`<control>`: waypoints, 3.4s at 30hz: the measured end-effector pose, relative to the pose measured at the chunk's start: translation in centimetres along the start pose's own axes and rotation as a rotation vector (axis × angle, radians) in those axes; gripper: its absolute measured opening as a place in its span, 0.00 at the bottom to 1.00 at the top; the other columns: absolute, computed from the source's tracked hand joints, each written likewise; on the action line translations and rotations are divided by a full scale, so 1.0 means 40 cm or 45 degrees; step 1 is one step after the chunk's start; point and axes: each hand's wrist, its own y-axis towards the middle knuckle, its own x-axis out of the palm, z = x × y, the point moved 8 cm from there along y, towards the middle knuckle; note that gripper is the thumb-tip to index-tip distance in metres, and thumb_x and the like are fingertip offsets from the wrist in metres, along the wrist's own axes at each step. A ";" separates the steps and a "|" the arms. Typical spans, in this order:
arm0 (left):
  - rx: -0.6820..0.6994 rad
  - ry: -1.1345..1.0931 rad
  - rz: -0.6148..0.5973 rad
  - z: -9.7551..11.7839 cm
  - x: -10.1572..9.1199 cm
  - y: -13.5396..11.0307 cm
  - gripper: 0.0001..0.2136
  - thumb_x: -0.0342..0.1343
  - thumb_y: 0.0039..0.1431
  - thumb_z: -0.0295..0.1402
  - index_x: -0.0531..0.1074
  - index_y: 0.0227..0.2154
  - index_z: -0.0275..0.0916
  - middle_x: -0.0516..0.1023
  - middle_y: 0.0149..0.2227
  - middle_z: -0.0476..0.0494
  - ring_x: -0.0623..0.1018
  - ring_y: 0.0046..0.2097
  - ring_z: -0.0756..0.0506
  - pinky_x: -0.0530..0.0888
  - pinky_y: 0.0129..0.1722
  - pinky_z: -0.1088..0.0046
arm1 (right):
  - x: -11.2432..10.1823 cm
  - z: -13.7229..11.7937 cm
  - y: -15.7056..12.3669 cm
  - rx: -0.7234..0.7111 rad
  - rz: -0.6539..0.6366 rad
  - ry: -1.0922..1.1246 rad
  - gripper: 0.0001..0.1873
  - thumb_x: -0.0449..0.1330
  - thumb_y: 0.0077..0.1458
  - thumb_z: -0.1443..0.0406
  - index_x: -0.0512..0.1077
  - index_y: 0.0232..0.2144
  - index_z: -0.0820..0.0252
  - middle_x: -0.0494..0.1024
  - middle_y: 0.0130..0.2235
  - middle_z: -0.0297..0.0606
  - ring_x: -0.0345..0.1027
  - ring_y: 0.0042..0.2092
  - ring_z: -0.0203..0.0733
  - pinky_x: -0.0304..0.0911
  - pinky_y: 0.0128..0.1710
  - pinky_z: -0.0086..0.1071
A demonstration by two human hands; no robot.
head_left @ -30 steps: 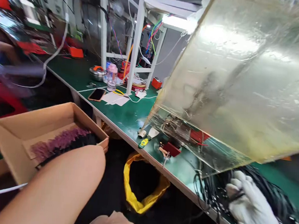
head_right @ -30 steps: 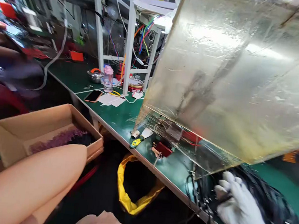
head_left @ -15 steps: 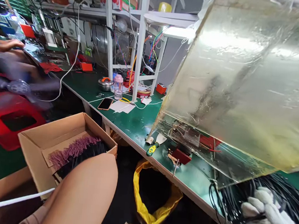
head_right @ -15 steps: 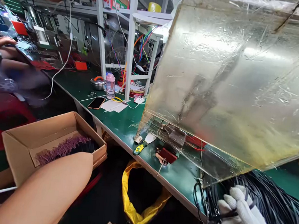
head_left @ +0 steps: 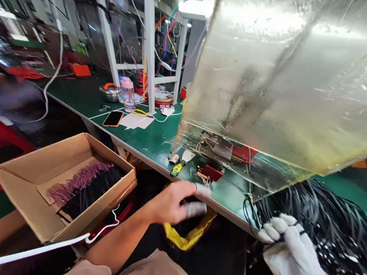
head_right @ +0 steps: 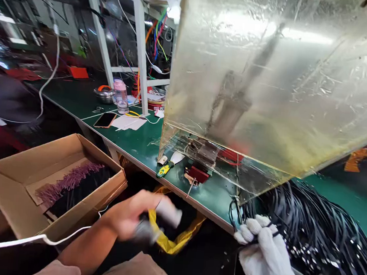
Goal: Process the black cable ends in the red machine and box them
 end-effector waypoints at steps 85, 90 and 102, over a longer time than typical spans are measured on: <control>-0.850 1.121 0.181 -0.081 -0.195 -0.003 0.18 0.51 0.60 0.30 0.78 0.51 0.38 0.84 0.48 0.33 0.82 0.48 0.29 0.76 0.46 0.59 | 0.362 0.345 -0.108 0.807 -0.556 0.263 0.23 0.73 0.53 0.58 0.71 0.47 0.58 0.78 0.35 0.37 0.72 0.30 0.36 0.71 0.28 0.29; -0.825 1.108 0.195 -0.093 -0.183 -0.006 0.19 0.51 0.60 0.30 0.77 0.52 0.39 0.83 0.51 0.34 0.82 0.49 0.31 0.76 0.46 0.60 | 0.439 0.303 0.022 0.693 -0.525 0.339 0.17 0.71 0.54 0.61 0.72 0.42 0.60 0.78 0.36 0.37 0.70 0.32 0.35 0.70 0.28 0.28; -0.789 1.063 0.272 -0.095 -0.191 -0.020 0.15 0.53 0.59 0.29 0.79 0.45 0.41 0.85 0.46 0.36 0.83 0.45 0.33 0.76 0.41 0.64 | 0.492 0.319 0.099 0.819 -0.375 0.436 0.05 0.57 0.62 0.71 0.73 0.36 0.63 0.78 0.33 0.37 0.68 0.29 0.32 0.71 0.26 0.24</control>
